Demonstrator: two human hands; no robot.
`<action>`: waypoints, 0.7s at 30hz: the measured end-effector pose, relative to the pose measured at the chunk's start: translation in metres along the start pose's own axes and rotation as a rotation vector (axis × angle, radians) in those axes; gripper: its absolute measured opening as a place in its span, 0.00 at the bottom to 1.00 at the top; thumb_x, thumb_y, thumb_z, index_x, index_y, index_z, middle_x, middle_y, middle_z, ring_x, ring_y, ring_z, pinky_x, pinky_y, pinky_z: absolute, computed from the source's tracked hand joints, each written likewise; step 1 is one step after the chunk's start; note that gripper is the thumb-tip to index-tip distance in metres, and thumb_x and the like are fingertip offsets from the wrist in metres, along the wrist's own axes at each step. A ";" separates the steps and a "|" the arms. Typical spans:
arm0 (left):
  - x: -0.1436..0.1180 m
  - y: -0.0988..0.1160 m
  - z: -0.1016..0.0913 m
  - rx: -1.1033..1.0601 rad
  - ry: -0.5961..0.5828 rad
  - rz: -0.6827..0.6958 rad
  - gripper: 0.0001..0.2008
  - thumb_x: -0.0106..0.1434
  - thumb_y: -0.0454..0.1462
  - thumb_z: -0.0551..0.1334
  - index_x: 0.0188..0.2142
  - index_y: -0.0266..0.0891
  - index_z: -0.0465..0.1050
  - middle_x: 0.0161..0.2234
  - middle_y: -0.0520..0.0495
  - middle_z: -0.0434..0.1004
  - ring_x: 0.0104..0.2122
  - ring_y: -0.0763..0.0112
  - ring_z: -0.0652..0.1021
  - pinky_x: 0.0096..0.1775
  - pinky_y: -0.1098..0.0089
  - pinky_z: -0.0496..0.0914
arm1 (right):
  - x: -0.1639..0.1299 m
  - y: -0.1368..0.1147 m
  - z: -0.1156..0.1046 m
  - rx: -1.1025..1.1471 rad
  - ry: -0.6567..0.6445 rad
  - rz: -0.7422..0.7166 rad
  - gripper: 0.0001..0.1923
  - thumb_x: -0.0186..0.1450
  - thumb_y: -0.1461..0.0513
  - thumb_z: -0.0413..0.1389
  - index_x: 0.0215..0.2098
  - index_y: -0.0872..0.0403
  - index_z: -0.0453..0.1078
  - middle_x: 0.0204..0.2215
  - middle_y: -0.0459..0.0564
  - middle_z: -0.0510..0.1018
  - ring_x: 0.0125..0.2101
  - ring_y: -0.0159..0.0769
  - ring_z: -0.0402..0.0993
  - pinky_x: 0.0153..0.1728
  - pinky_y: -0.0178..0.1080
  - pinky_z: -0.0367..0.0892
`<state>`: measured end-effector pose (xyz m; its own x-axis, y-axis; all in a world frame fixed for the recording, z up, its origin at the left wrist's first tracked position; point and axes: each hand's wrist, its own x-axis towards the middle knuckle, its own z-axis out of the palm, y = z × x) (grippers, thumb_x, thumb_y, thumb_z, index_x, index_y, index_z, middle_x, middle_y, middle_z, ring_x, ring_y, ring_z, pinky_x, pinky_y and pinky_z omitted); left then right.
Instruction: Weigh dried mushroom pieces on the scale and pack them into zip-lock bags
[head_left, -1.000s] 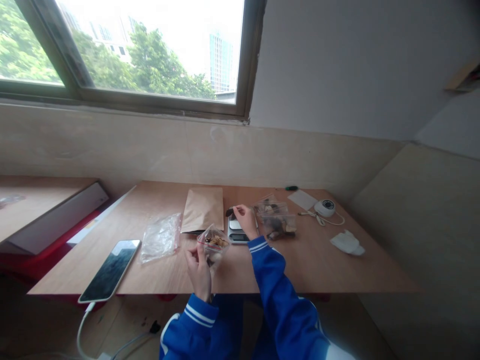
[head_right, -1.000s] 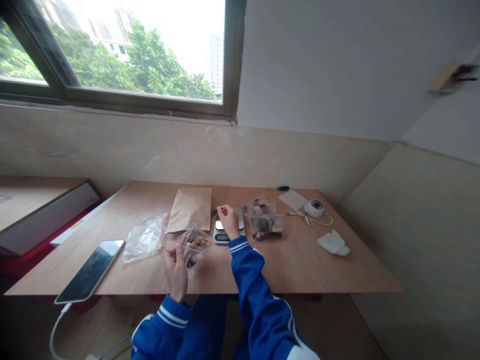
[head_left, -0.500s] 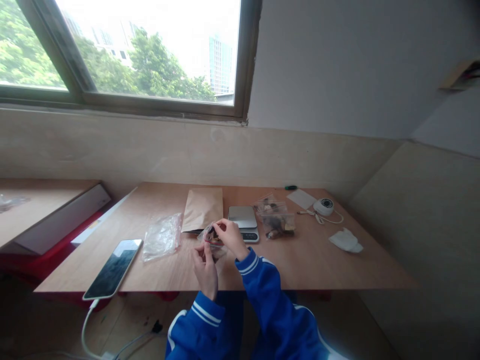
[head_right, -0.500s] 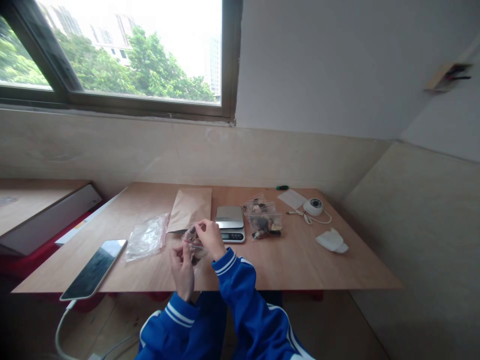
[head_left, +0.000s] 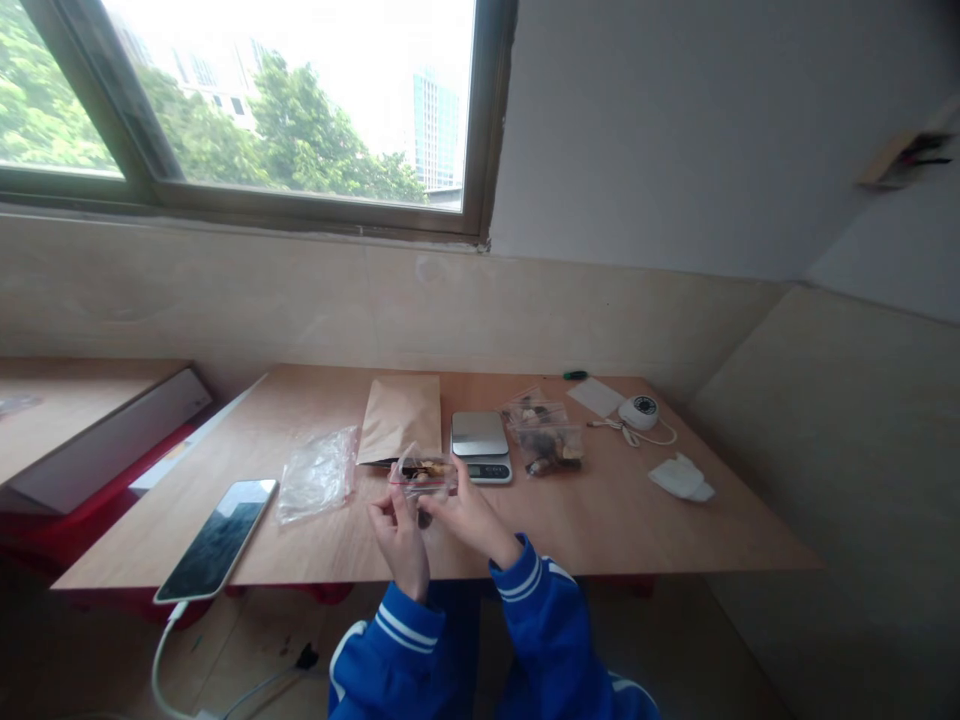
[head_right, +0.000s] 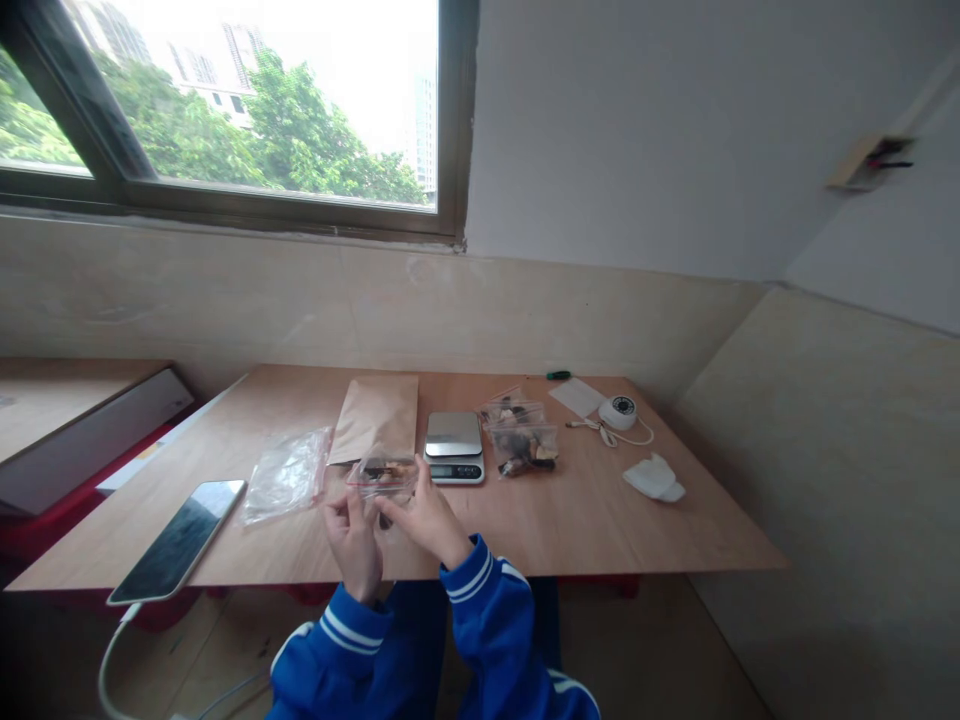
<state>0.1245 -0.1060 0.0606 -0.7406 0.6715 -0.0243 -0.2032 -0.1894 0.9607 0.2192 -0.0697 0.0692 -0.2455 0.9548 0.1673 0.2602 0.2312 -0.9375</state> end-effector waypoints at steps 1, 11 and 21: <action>-0.003 0.001 0.001 0.009 -0.030 0.006 0.15 0.59 0.49 0.58 0.33 0.39 0.63 0.37 0.46 0.75 0.39 0.66 0.77 0.40 0.66 0.71 | 0.000 0.000 0.003 0.054 0.016 0.020 0.39 0.57 0.54 0.59 0.61 0.52 0.48 0.45 0.56 0.75 0.42 0.42 0.74 0.42 0.44 0.69; 0.016 0.023 -0.012 0.185 -0.222 0.263 0.17 0.59 0.46 0.59 0.45 0.41 0.66 0.60 0.39 0.59 0.59 0.59 0.62 0.57 0.59 0.58 | -0.008 -0.031 -0.024 0.255 0.061 -0.103 0.12 0.67 0.53 0.47 0.43 0.51 0.61 0.41 0.52 0.77 0.43 0.38 0.74 0.46 0.43 0.68; 0.019 0.039 -0.018 0.108 -0.409 0.103 0.14 0.56 0.48 0.62 0.30 0.39 0.70 0.28 0.50 0.73 0.32 0.68 0.74 0.35 0.71 0.70 | -0.022 -0.022 -0.038 0.364 0.101 -0.018 0.15 0.62 0.49 0.53 0.36 0.51 0.64 0.35 0.51 0.79 0.38 0.41 0.77 0.41 0.43 0.70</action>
<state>0.0908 -0.1131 0.0930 -0.4341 0.8857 0.1643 -0.0572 -0.2092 0.9762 0.2546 -0.0889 0.0979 -0.1493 0.9689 0.1972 -0.0971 0.1841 -0.9781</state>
